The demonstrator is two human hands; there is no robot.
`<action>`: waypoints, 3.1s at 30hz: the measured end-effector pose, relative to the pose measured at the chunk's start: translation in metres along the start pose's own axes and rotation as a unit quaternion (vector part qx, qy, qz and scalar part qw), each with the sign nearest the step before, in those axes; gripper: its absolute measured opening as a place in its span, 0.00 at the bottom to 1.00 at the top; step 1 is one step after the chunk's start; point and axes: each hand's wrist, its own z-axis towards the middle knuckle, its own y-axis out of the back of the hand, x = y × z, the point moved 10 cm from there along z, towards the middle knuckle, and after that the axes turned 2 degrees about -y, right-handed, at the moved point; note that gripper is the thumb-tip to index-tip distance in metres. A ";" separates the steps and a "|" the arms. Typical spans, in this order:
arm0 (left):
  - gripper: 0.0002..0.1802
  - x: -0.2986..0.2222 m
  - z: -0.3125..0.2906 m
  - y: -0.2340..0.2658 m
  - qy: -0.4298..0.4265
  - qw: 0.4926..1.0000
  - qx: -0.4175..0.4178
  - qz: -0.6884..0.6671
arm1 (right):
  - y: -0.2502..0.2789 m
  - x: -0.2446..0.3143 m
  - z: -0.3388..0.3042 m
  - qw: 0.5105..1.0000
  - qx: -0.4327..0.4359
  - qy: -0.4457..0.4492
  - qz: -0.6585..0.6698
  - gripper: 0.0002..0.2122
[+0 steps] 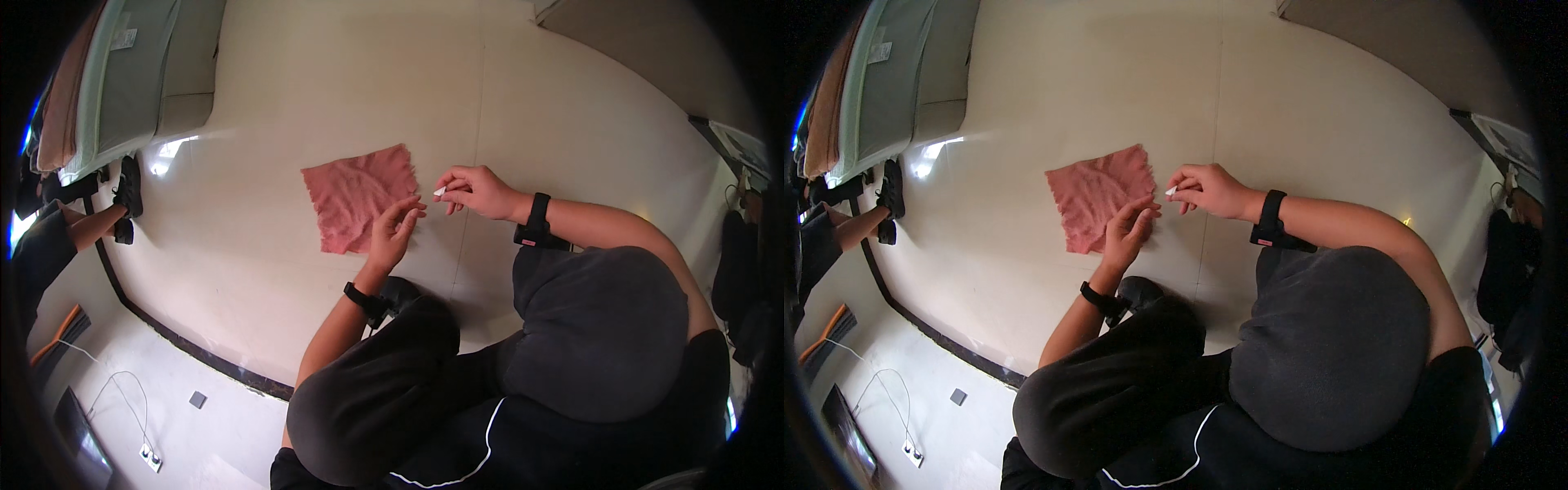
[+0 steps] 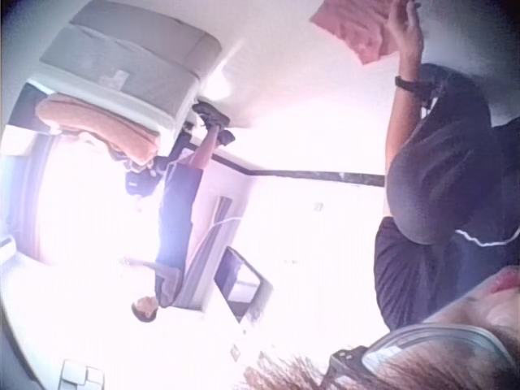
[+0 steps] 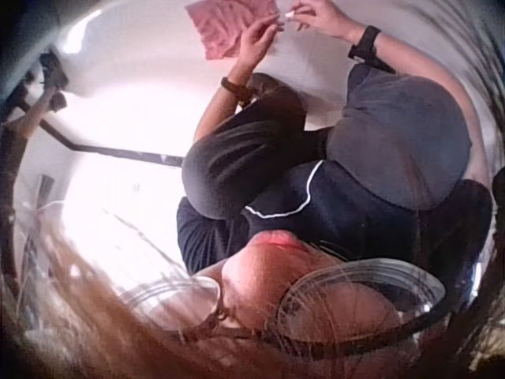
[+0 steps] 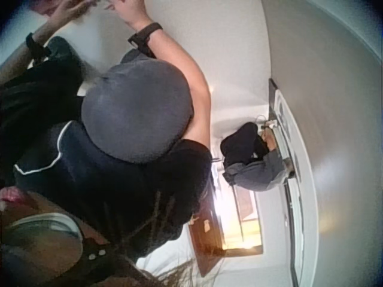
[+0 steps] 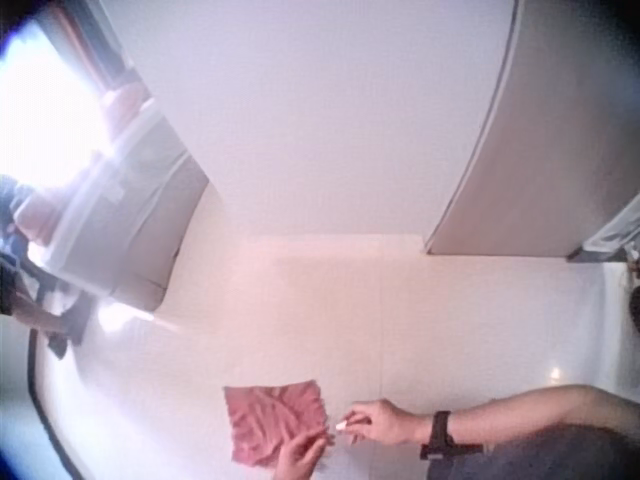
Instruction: The person wipes the floor with a pink cloth by hand, moving the cloth in a circular and back-and-forth motion across the surface.
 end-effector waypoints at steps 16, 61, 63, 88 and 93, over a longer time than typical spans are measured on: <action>0.11 -0.040 -0.009 -0.030 -0.032 0.996 0.066 -0.052 | -0.030 0.046 -0.023 0.949 0.038 0.203 -0.240 0.09; 0.09 -0.032 -0.023 0.005 -0.233 0.905 0.000 0.356 | -0.046 -0.042 -0.019 0.666 0.111 0.198 -0.711 0.31; 0.09 -0.033 -0.024 0.009 -0.240 0.908 -0.010 0.343 | -0.038 -0.038 -0.018 0.661 0.067 0.210 -0.717 0.29; 0.04 -0.021 -0.039 0.040 -0.208 0.923 -0.143 0.290 | -0.058 -0.092 -0.047 0.632 0.257 0.326 -0.654 0.41; 0.04 -0.019 -0.036 0.034 -0.209 0.927 -0.135 0.280 | -0.071 -0.129 -0.089 0.631 0.364 0.382 -0.569 0.39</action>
